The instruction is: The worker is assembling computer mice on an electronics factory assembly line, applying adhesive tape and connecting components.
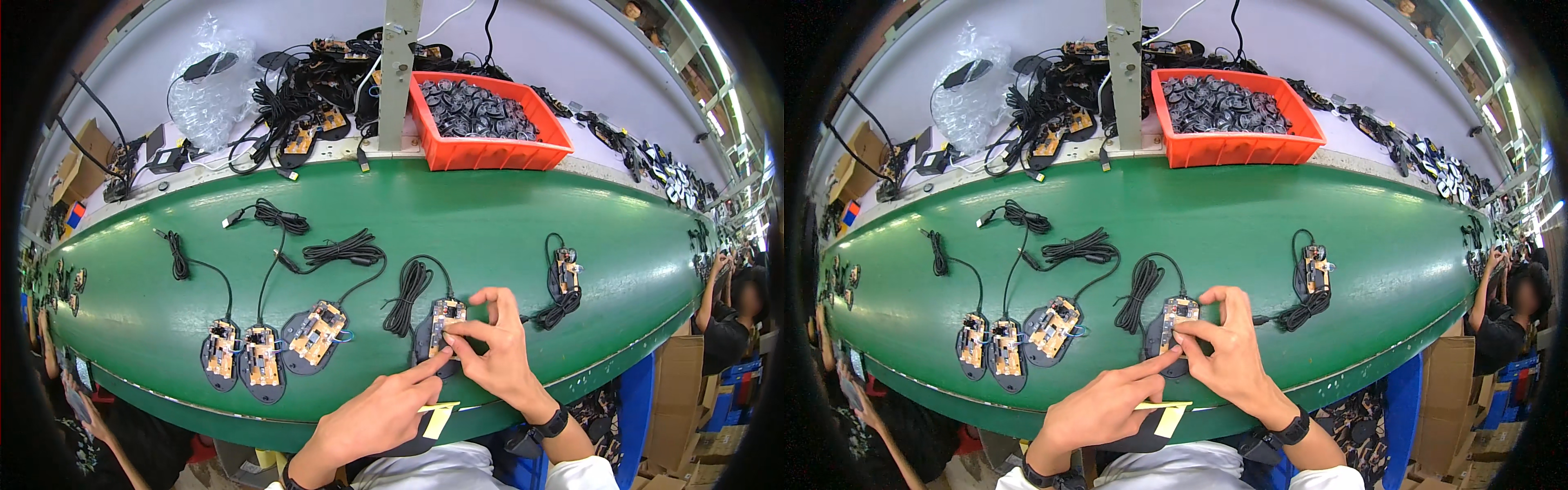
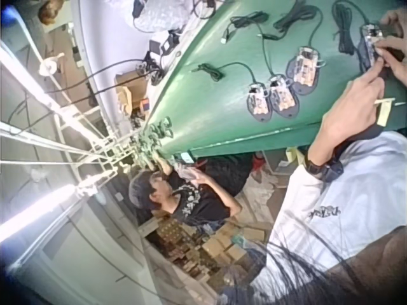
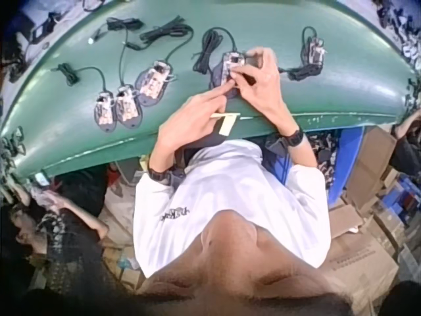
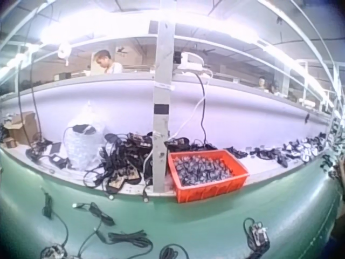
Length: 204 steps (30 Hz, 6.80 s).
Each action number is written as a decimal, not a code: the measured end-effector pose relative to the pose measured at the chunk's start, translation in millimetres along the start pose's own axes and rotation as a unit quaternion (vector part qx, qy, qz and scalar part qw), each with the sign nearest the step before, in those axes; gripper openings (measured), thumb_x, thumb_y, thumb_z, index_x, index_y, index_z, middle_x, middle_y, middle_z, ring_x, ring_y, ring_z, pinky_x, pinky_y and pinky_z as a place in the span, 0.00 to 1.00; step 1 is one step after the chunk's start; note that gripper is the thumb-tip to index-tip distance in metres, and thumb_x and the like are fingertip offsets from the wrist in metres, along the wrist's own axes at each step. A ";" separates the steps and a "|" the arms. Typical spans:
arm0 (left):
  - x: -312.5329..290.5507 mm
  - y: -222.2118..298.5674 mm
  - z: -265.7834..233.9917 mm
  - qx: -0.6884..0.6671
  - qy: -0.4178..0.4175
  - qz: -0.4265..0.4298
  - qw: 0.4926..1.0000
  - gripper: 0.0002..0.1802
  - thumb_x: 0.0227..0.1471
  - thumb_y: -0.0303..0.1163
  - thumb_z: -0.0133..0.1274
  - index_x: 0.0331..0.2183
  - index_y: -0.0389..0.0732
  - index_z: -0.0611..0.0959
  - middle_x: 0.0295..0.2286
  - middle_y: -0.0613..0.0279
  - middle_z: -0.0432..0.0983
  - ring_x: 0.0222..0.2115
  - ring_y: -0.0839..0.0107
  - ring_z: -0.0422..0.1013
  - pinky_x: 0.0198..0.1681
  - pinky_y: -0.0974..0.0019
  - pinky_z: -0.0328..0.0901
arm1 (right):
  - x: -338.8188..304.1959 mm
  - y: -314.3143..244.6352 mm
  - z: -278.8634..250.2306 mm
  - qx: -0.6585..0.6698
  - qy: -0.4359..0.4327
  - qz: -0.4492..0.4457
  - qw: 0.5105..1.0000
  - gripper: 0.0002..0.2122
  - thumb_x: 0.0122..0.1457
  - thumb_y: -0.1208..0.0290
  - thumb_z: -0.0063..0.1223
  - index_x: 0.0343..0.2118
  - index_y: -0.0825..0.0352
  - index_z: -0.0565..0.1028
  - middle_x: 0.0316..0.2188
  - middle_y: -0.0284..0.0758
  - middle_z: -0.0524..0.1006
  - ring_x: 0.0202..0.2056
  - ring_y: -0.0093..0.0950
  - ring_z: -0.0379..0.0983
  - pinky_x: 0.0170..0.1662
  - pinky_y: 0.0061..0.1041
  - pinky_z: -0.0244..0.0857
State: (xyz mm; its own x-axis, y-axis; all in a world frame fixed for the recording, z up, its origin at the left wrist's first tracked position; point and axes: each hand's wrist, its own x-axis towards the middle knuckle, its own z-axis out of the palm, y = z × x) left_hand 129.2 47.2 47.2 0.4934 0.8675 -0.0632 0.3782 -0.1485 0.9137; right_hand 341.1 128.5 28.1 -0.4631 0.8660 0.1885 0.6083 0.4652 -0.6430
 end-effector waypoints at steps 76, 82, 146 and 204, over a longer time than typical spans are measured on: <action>15.7 9.3 9.8 -0.014 -0.002 0.009 1.000 0.12 0.45 0.16 0.56 0.33 0.36 0.73 0.67 0.39 0.58 0.32 0.39 0.77 0.34 0.48 0.71 | 18.2 25.2 -46.7 -0.063 -0.075 -0.119 0.988 0.13 0.54 0.75 0.67 0.42 0.73 0.80 0.49 0.44 0.77 0.49 0.44 0.73 0.50 0.41 0.70; -34.9 13.9 -13.7 -0.022 0.069 -0.027 0.997 0.12 0.45 0.17 0.60 0.34 0.37 0.77 0.67 0.37 0.58 0.47 0.39 0.76 0.46 0.50 0.72 | 13.9 30.2 -58.4 -0.194 -0.071 -0.092 0.974 0.18 0.56 0.70 0.66 0.49 0.70 0.78 0.55 0.45 0.73 0.57 0.46 0.68 0.55 0.46 0.64; -57.9 -13.2 -13.1 -0.058 0.057 0.001 0.997 0.13 0.47 0.22 0.64 0.36 0.41 0.78 0.69 0.40 0.54 0.47 0.39 0.76 0.41 0.51 0.74 | 55.0 -46.9 2.4 0.073 -0.213 -0.031 0.974 0.23 0.48 0.83 0.67 0.50 0.69 0.80 0.48 0.37 0.83 0.35 0.29 0.75 0.41 0.27 0.73; -35.6 -14.4 -15.2 -0.083 0.046 0.035 0.995 0.10 0.49 0.20 0.59 0.34 0.37 0.74 0.68 0.39 0.55 0.31 0.46 0.78 0.35 0.53 0.71 | 43.7 -19.6 -6.1 0.031 -0.134 -0.185 0.973 0.12 0.52 0.82 0.67 0.40 0.72 0.81 0.38 0.39 0.78 0.40 0.39 0.74 0.42 0.35 0.71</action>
State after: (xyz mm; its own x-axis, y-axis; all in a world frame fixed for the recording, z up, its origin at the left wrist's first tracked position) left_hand 94.2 25.7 42.5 0.4371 0.8988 0.0330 0.2072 -0.1363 0.9688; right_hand 312.8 158.3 53.5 -0.7995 0.5587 0.2207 0.3320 0.7171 -0.6128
